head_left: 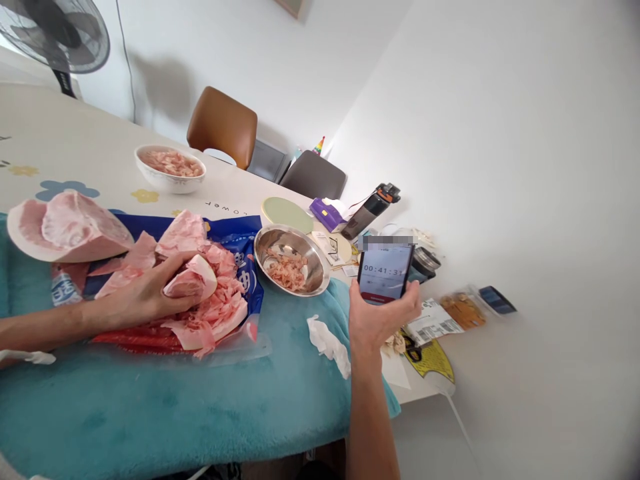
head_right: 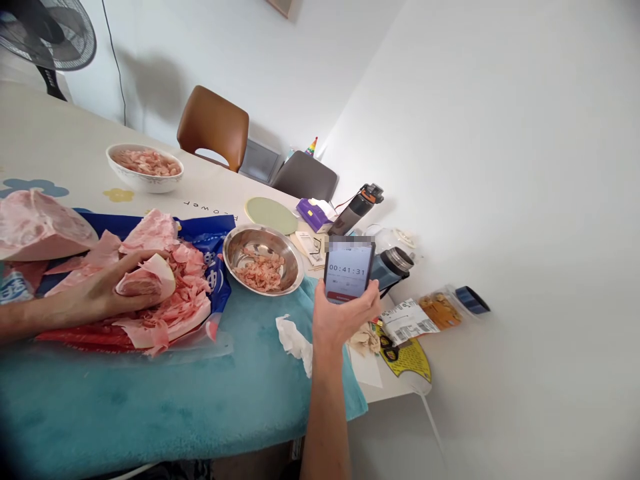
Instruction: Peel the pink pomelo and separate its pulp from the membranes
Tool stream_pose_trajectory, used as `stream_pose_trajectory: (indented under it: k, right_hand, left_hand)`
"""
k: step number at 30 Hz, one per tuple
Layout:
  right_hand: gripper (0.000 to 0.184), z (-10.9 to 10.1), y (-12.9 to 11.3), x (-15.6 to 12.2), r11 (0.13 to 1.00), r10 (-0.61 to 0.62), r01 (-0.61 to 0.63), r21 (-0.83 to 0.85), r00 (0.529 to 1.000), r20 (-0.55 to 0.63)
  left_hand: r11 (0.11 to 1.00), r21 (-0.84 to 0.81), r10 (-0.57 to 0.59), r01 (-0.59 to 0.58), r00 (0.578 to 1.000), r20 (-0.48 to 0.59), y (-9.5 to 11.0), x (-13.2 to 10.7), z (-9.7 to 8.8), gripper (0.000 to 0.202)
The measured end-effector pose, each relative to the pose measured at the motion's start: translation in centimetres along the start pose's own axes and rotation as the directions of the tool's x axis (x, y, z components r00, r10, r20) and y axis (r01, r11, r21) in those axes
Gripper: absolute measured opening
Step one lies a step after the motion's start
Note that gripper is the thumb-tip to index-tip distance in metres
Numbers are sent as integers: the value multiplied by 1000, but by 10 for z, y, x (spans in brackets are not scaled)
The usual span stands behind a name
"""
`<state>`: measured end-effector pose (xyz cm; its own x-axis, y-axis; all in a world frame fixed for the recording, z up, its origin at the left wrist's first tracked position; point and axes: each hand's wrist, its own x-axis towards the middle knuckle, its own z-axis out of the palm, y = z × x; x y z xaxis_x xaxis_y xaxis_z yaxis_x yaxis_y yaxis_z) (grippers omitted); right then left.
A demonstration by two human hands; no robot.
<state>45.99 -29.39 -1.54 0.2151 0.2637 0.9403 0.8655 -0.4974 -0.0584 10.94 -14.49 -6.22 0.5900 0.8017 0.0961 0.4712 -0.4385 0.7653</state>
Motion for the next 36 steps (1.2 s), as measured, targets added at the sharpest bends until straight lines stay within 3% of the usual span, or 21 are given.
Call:
stream_pose_trajectory:
  k: [6, 15, 36]
  right_hand:
    - [89, 8, 7, -8, 1000, 4, -4, -17, 1000, 0]
    - [95, 23, 6, -20, 977, 190, -189, 100, 982, -8]
    - [90, 4, -8, -15, 938, 299, -311, 155, 949, 98]
  left_hand:
    - [1000, 16, -16, 16, 1000, 17, -2, 0, 0, 73]
    - [999, 39, -5, 4, 999, 39, -6, 3, 1, 79]
    - [1000, 22, -9, 9, 1000, 19, -3, 1, 0, 74]
